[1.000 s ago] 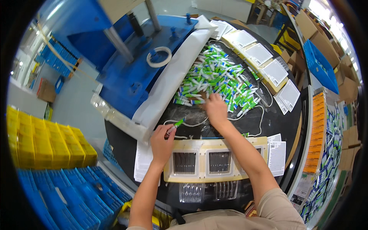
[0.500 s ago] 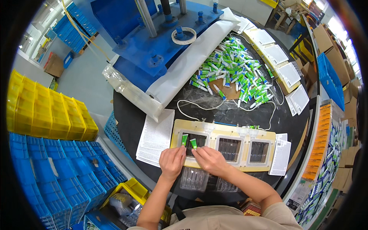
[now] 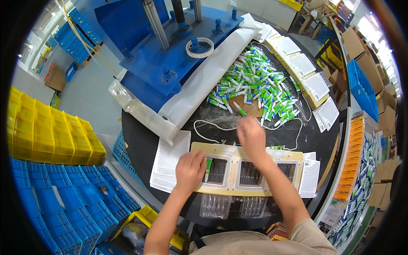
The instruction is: The person repeatedly picks green cylindrical batteries from a pile on the table and places them into a three-slot wooden jig. They then cover the jig with white paper sheets and clear plastic trays, remove the batteries, and repeat the cycle.
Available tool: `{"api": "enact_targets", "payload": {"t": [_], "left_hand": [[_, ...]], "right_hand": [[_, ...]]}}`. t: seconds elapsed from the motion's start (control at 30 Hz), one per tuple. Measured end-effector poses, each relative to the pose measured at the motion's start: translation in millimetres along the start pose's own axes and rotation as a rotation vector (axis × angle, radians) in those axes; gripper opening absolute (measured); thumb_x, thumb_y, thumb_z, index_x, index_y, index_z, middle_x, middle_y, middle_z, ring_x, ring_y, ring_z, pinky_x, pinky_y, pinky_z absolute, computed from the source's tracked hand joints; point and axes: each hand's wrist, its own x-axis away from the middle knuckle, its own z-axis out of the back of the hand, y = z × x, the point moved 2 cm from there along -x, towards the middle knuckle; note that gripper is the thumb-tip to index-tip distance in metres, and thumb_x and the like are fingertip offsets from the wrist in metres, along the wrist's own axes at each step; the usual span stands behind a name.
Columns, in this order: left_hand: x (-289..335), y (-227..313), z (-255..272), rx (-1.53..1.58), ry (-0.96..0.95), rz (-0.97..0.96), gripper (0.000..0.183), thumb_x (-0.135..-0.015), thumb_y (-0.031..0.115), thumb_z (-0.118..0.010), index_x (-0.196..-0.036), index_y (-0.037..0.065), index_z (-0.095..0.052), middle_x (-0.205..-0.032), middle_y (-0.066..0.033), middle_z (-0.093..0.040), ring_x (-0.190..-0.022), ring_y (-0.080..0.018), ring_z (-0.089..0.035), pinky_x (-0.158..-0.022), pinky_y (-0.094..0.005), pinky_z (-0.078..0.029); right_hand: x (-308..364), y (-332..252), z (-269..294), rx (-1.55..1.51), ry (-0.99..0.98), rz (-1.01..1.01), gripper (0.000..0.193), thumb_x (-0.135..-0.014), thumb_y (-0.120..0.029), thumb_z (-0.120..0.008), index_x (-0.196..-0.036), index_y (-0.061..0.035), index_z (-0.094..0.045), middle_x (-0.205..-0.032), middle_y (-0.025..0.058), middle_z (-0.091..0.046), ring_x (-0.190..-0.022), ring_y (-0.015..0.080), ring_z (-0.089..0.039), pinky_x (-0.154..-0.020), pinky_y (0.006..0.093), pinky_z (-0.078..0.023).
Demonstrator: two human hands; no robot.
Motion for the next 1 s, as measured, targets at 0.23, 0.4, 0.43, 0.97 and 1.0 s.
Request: {"api": "enact_targets", "payload": {"t": [0.23, 0.4, 0.43, 0.97, 1.0], "left_hand": [[-162, -48, -99, -0.319, -0.314, -0.223, 0.023, -0.08, -0.001, -0.065, -0.103, 0.002, -0.066, -0.107, -0.0113, -0.062, -0.101, -0.0285, -0.066, -0.08, -0.0398, -0.06], [-172, -52, -116, -0.379, -0.354, -0.394, 0.021, -0.082, 0.002, -0.064, -0.103, 0.003, -0.065, -0.108, -0.0115, -0.063, -0.098, -0.0251, -0.069, -0.072, -0.0349, -0.061], [-172, -50, -117, -0.366, -0.324, -0.38, 0.02, -0.082, 0.002, -0.064, -0.102, 0.003, -0.065, -0.107, -0.0109, -0.064, -0.096, -0.0249, -0.069, -0.072, -0.0353, -0.061], [-95, -6, -30, 0.342, -0.054, 0.003, 0.022, -0.093, 0.002, -0.066, -0.114, 0.006, -0.07, -0.111, -0.0107, -0.071, -0.096, -0.0228, -0.072, -0.077, -0.033, -0.059], [-62, 5, -15, 0.47, -0.005, 0.153, 0.028, -0.093, 0.001, -0.068, -0.121, 0.008, -0.071, -0.113, -0.011, -0.072, -0.094, -0.0218, -0.073, -0.077, -0.032, -0.058]], "right_hand": [[-57, 85, -38, 0.133, -0.355, -0.223, 0.028, -0.078, -0.015, -0.084, -0.095, 0.0008, -0.069, -0.09, 0.0178, -0.067, -0.083, 0.0359, -0.068, -0.072, 0.0428, -0.054], [-7, 29, 29, -0.303, -0.183, -0.318, 0.021, -0.081, -0.004, -0.08, -0.099, 0.0005, -0.071, -0.092, 0.013, -0.069, -0.082, 0.0239, -0.071, -0.072, 0.033, -0.057], [9, 11, 43, -0.408, -0.172, -0.307, 0.021, -0.083, -0.001, -0.078, -0.103, 0.0, -0.072, -0.091, 0.0113, -0.069, -0.083, 0.0192, -0.071, -0.073, 0.0295, -0.057], [112, -78, 20, -0.05, -0.218, 0.334, 0.043, -0.072, 0.001, -0.067, -0.114, 0.0086, -0.068, -0.119, 0.0195, -0.067, -0.093, 0.0294, -0.07, -0.078, 0.0385, -0.06], [114, -78, 15, -0.047, -0.219, 0.338, 0.04, -0.075, 0.001, -0.065, -0.114, 0.0089, -0.067, -0.12, 0.0205, -0.067, -0.095, 0.0309, -0.069, -0.082, 0.0379, -0.059]]}}
